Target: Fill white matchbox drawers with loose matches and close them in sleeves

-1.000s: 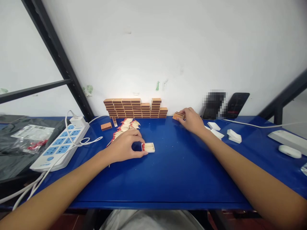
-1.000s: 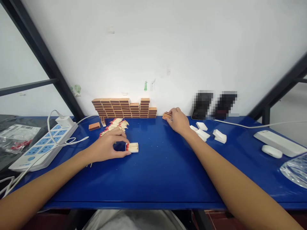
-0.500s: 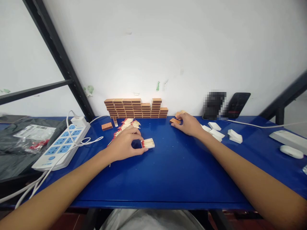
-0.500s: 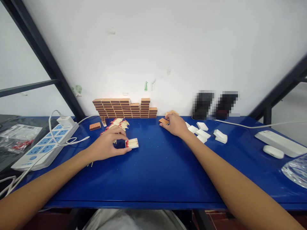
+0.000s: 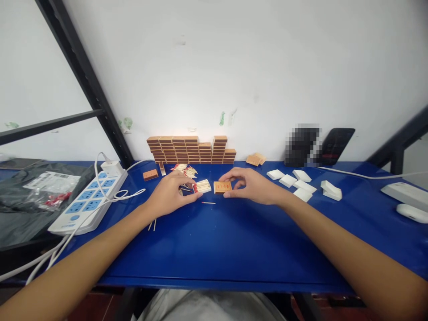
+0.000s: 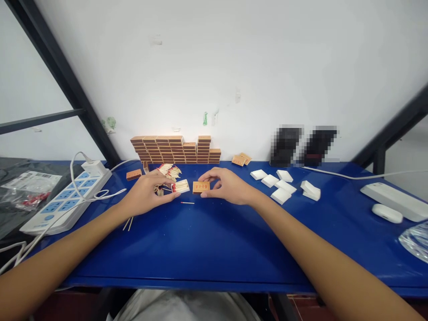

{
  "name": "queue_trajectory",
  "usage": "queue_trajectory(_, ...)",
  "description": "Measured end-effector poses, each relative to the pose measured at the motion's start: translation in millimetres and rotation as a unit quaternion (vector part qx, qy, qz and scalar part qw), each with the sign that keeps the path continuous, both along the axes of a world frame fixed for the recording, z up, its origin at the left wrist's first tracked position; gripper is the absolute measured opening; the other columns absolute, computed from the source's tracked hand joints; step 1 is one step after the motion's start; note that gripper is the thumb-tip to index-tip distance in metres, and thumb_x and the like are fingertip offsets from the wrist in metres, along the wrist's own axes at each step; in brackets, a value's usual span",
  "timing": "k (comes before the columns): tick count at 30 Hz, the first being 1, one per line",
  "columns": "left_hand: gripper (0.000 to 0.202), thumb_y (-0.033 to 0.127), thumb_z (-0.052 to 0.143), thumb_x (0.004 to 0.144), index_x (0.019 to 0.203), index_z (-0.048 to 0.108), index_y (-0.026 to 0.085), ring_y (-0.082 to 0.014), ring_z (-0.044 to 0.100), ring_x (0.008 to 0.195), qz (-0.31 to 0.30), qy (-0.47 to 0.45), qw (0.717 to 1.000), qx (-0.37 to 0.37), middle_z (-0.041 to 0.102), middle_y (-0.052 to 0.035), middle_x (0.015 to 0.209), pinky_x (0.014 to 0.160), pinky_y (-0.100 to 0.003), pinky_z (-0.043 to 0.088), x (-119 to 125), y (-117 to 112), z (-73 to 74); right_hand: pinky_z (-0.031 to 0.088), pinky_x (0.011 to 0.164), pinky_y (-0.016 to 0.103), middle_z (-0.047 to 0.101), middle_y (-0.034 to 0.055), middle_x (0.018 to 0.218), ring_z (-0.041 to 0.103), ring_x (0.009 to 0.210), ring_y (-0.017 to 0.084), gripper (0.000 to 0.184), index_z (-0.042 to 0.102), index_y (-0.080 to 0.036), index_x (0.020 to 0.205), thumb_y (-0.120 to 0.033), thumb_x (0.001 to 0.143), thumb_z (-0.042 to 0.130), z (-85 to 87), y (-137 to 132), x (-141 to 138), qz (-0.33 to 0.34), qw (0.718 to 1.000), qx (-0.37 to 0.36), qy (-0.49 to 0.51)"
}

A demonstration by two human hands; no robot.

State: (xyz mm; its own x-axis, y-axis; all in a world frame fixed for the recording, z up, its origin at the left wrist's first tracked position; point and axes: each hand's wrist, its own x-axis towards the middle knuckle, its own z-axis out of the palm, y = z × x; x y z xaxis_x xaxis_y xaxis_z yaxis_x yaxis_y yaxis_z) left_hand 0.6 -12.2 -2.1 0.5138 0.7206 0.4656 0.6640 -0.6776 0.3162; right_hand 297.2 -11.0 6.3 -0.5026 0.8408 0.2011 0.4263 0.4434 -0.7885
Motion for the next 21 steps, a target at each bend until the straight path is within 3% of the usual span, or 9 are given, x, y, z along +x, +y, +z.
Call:
queue_trajectory(7,0.033,0.051,0.079,0.086,0.102,0.081,0.023,-0.0222,0.069,0.091,-0.035,-0.009,0.999,-0.007,0.079,-0.0060,0.102,0.081,-0.035,0.055,0.3,-0.4,-0.2,0.062,0.084,0.037,0.074,0.0098,0.117,0.070,0.099,0.023,0.049,0.076,-0.019,0.115,-0.044,0.073,0.087,-3.2,-0.2,-1.6,0.011,0.999,-0.016,0.027)
queue_trajectory(11,0.029,0.048,0.081,0.084,0.099,0.081,0.022,-0.0216,0.070,0.088,-0.056,-0.029,0.998,-0.028,0.079,-0.0049,0.094,0.080,-0.034,0.055,1.1,-0.3,0.6,0.063,0.088,0.040,0.073,0.0104,0.120,0.072,0.101,0.024,0.047,0.077,-0.019,0.114,-0.042,0.074,0.086,-4.4,-2.1,-4.6,0.004,0.999,-0.007,0.050)
queue_trajectory(21,0.031,0.050,0.080,0.085,0.099,0.082,0.022,-0.0209,0.071,0.089,-0.047,-0.065,0.994,-0.077,0.080,-0.0038,0.095,0.078,-0.030,0.055,0.6,-0.1,1.4,0.063,0.091,0.042,0.076,0.0107,0.117,0.074,0.101,0.024,0.048,0.075,-0.018,0.112,-0.042,0.073,0.088,-8.7,-1.1,-6.8,-0.007,0.996,-0.020,0.088)
